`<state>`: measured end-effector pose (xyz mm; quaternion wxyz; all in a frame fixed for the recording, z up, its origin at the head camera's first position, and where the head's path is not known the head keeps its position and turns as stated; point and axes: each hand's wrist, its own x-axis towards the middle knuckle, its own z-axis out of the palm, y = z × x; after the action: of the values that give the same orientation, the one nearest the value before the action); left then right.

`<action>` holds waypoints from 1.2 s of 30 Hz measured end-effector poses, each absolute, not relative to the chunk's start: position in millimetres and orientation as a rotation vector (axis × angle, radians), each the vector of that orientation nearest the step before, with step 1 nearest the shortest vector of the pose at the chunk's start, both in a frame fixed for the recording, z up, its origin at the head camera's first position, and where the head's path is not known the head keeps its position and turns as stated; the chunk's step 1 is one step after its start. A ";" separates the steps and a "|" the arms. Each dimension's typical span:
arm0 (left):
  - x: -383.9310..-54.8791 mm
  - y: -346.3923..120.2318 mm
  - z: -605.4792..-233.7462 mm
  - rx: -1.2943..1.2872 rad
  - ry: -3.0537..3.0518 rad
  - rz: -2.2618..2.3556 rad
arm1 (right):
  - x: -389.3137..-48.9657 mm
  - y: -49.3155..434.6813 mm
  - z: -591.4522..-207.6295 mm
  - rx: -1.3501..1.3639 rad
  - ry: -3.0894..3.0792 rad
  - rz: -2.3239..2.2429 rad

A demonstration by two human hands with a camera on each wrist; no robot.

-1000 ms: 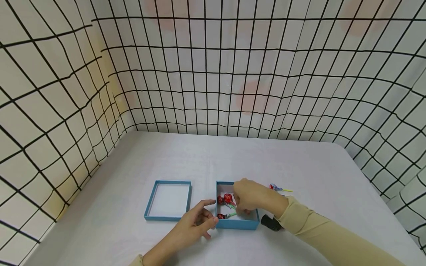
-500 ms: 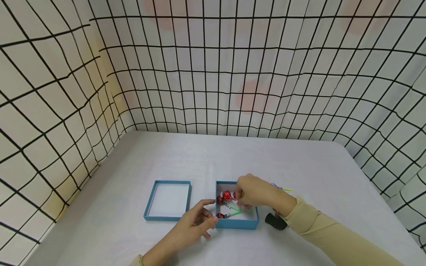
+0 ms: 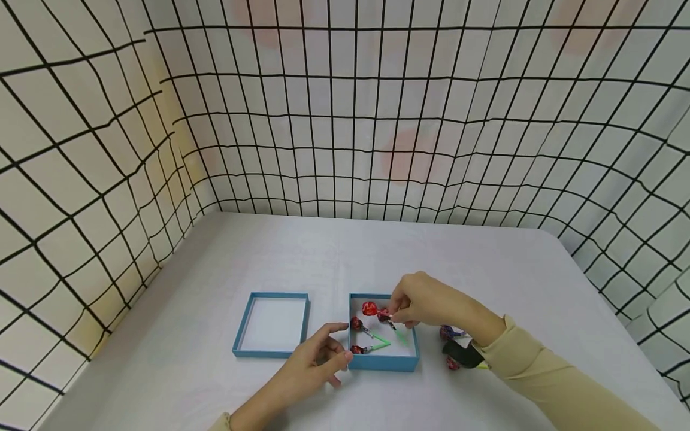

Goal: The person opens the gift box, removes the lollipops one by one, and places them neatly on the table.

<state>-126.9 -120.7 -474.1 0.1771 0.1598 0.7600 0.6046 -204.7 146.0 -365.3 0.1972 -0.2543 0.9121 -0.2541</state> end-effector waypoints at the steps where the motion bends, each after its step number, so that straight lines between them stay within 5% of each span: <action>1: -127.0 -120.7 -474.1 0.451 2.151 1.709 | -205.2 148.2 -363.7 -0.725 2.556 -0.711; 36: -125.8 -122.1 -473.4 0.466 2.150 1.709 | -215.6 274.2 -375.9 -0.556 2.679 -0.831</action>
<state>-125.8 -122.1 -473.4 0.1771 0.1645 0.7596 0.6038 -215.6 274.2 -375.9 0.1404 -0.1923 0.9276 -0.2878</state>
